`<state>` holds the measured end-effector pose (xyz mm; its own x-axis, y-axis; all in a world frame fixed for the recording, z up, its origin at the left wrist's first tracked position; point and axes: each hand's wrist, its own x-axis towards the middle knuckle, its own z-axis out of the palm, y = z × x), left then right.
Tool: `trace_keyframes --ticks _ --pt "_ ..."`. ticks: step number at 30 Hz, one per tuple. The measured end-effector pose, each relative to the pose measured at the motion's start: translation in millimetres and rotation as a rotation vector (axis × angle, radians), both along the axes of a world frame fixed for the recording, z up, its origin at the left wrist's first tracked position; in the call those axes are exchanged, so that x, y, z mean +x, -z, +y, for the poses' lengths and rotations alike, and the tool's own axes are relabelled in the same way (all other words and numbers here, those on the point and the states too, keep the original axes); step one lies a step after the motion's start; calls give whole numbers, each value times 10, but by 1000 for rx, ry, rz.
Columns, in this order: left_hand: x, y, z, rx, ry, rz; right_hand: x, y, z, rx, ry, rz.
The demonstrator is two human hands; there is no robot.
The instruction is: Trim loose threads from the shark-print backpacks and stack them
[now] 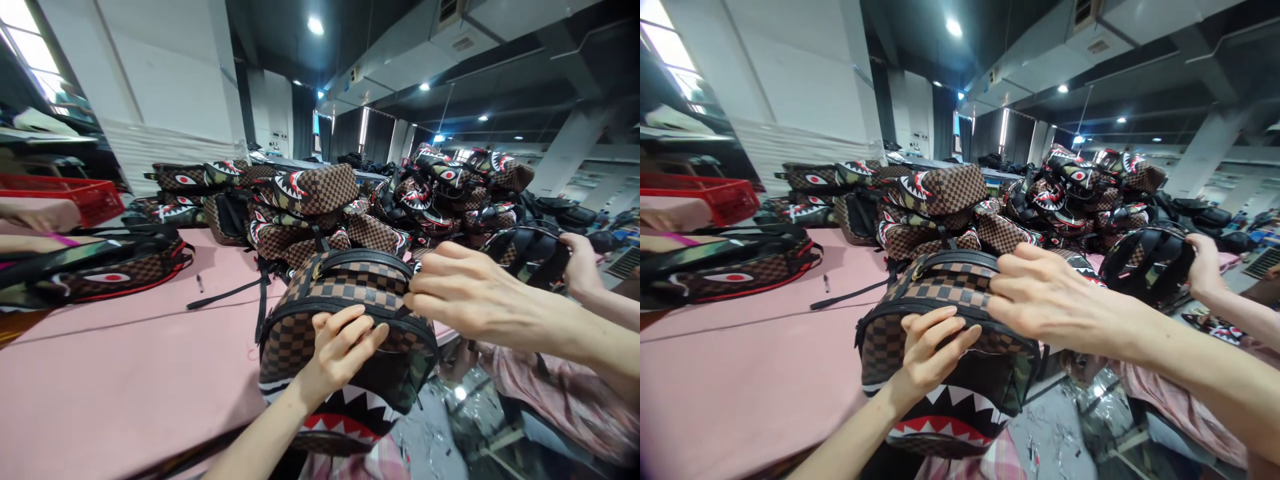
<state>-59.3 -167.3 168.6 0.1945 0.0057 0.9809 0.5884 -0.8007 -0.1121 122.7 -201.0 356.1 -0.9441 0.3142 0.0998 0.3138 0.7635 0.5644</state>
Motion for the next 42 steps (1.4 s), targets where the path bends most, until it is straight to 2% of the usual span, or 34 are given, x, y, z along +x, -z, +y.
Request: trace_keyframes --ticks 4,11,16,19,22,24,26,28,30,33,42 --pt "5 -19 -16 -17 -9 5 135 19 -4 15 24 114" --pt "48 -32 -10 6 -34 -43 91 149 36 8 -9 84" --pt "58 -25 -4 5 -21 -48 59 113 73 12 -43 58" --pt "45 -36 -20 1 -25 -35 152 153 127 -25 -52 118" --pt "32 -36 -26 -8 -27 -17 374 412 137 -109 23 487" --pt "32 -21 -16 -16 -34 -13 540 710 91 -193 119 842" --pt "40 -2 1 -22 -51 -10 655 1039 15 -299 246 1100" --pt "52 8 14 -25 -57 -16 689 1318 -55 -365 328 1266" --pt "61 6 16 -32 -50 -25 654 1492 -88 -387 338 1351" --pt "68 -6 5 -40 -41 -22 569 1565 -63 -385 301 1372" --pt "66 -20 -17 -39 -59 -4 483 1481 4 -264 139 1224"
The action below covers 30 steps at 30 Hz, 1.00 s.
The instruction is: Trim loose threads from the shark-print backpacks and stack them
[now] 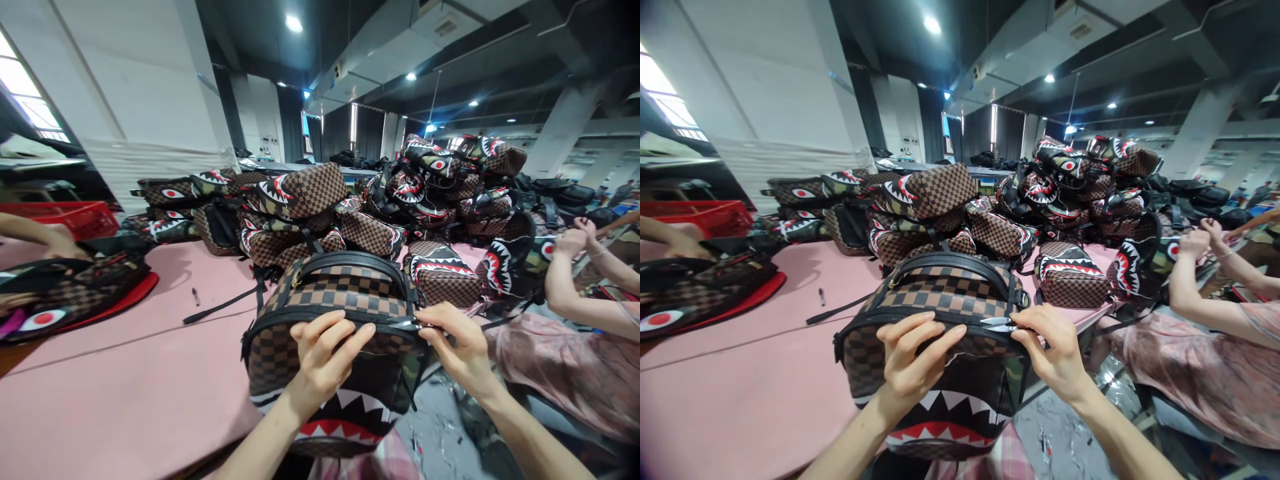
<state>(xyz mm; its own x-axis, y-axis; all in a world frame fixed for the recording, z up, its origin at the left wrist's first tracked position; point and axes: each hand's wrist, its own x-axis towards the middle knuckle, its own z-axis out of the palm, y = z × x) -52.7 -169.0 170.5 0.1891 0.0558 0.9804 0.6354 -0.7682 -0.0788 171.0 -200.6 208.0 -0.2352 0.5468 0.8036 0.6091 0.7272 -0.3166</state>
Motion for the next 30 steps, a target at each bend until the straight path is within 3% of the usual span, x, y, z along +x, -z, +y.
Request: trace_keyframes --ticks 10,16,21,30 --pt "-6 6 -2 -8 -3 10 24 19 11 -149 22 157" --pt "-5 5 1 0 -6 15 0 -16 0 -55 -10 50" --pt "-32 1 7 4 12 8 -25 -33 23 -97 0 93" --pt "-46 2 13 14 38 -12 -103 -123 2 183 47 -160"
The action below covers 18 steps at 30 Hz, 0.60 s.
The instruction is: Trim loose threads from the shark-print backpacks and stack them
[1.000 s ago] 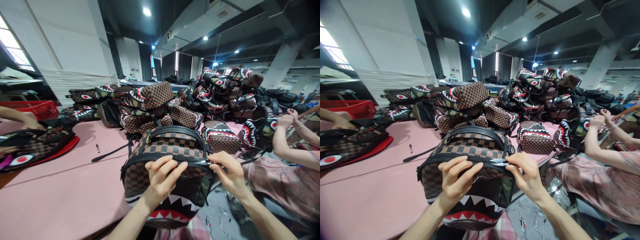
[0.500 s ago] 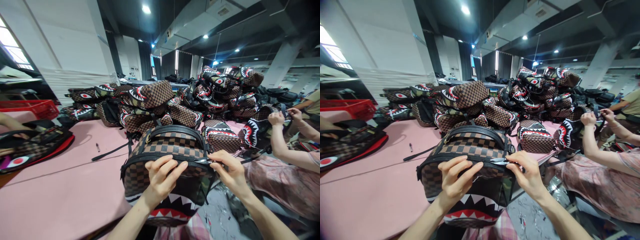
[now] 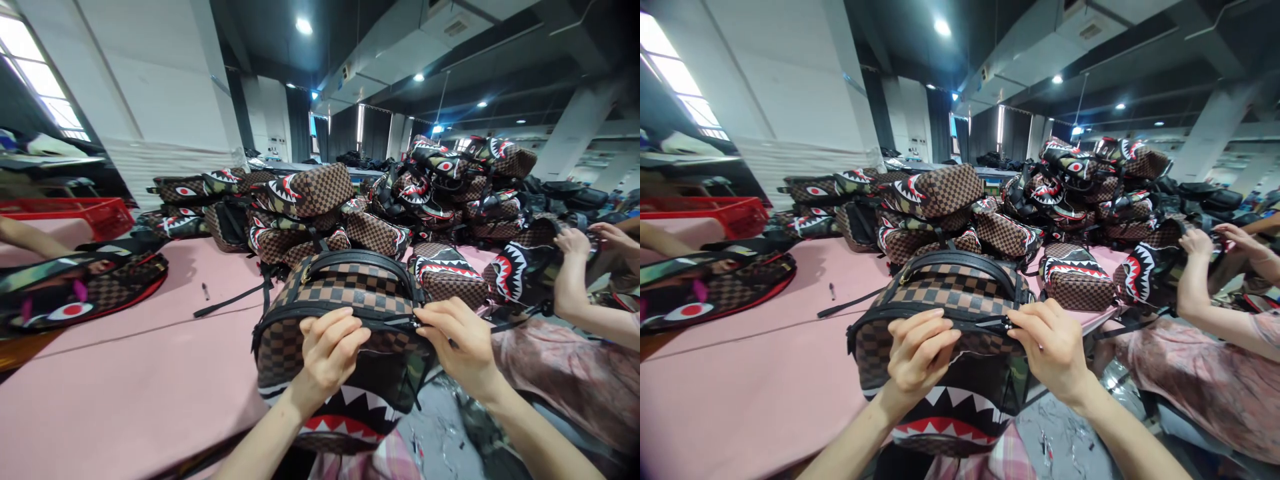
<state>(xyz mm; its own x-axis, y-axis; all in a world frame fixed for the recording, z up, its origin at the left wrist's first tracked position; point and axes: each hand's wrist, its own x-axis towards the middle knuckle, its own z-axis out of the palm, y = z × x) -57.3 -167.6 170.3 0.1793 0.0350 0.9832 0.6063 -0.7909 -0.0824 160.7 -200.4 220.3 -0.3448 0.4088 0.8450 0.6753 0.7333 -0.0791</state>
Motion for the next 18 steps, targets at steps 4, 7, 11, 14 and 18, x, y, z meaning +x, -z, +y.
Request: trace_keyframes --ticks 4,7,11,14,18 --pt "2 -11 3 -15 20 -2 -43 -55 21 104 44 -114" --pt "5 7 0 -35 22 -8 -45 -76 42 152 15 -147" --pt "-30 -53 -58 -89 45 13 -10 31 120 -89 -142 134" --pt "-117 -296 -147 -275 83 3 -27 229 207 -334 -176 445" --pt "-223 -847 -217 -920 143 -134 -175 486 241 -532 -374 753"
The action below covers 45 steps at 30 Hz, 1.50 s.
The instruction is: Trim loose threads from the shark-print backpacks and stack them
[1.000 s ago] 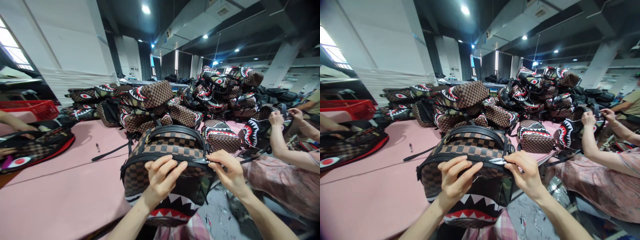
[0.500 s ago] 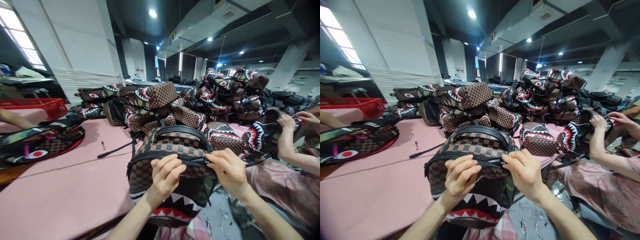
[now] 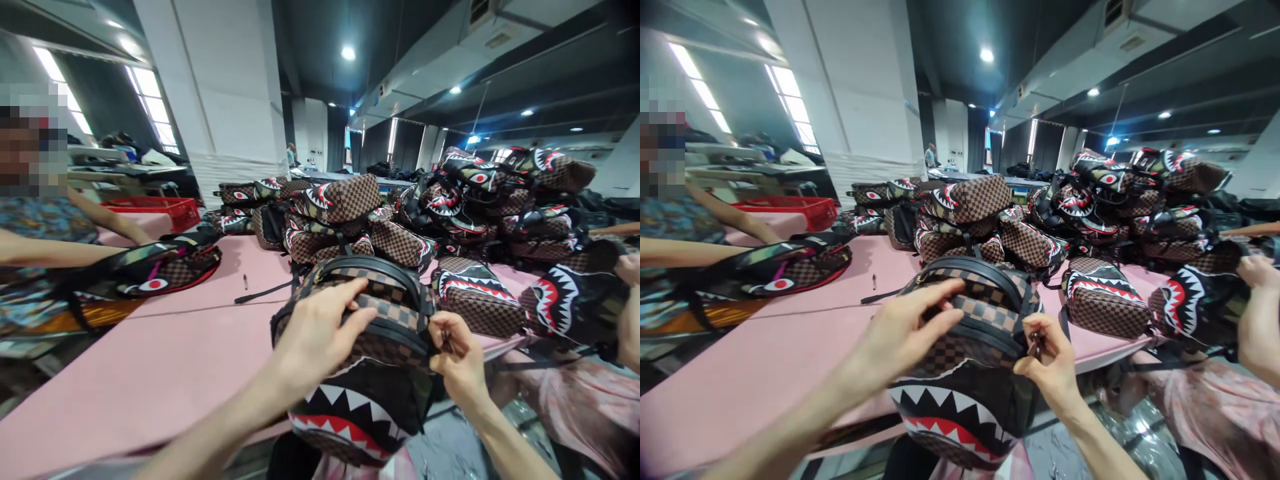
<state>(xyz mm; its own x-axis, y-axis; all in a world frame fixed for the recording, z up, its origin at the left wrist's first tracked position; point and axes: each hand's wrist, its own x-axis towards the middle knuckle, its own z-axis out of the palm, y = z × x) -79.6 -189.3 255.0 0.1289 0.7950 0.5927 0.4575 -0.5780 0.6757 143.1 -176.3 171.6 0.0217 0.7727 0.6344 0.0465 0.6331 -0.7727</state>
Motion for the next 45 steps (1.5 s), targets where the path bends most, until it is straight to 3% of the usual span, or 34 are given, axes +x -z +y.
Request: trace_keyframes --ticks 2,4,7,10,15,21,25,29,32,35,40,45 --pt "32 -250 24 -382 178 -193 -86 57 -11 -54 -127 126" --pt "131 -398 76 -609 337 -481 -125 49 -3 -99 -272 209" --pt "306 -408 166 -668 293 -860 -45 -43 76 -152 -380 171" --pt "399 -289 226 -597 179 -1003 122 -123 182 -101 -209 -22" --pt "404 -180 222 -493 159 -955 188 -88 143 115 -52 -294" --pt "107 -313 463 -664 311 -741 153 -190 61 279 -220 -328" --pt "-47 -388 607 -632 287 -481 22 -351 185 336 -8 -296" --pt "57 -365 587 -498 234 -348 -339 -436 97 396 84 -467" --pt "182 -331 591 -467 199 -385 -555 -483 -44 396 215 -649" --pt "241 -294 626 -458 136 -478 -593 -532 -53 337 315 -767" --pt "291 -202 585 -411 54 -649 -455 -570 103 276 330 -714" --pt "430 -142 474 -355 69 -786 -409 -688 142 186 336 -744"
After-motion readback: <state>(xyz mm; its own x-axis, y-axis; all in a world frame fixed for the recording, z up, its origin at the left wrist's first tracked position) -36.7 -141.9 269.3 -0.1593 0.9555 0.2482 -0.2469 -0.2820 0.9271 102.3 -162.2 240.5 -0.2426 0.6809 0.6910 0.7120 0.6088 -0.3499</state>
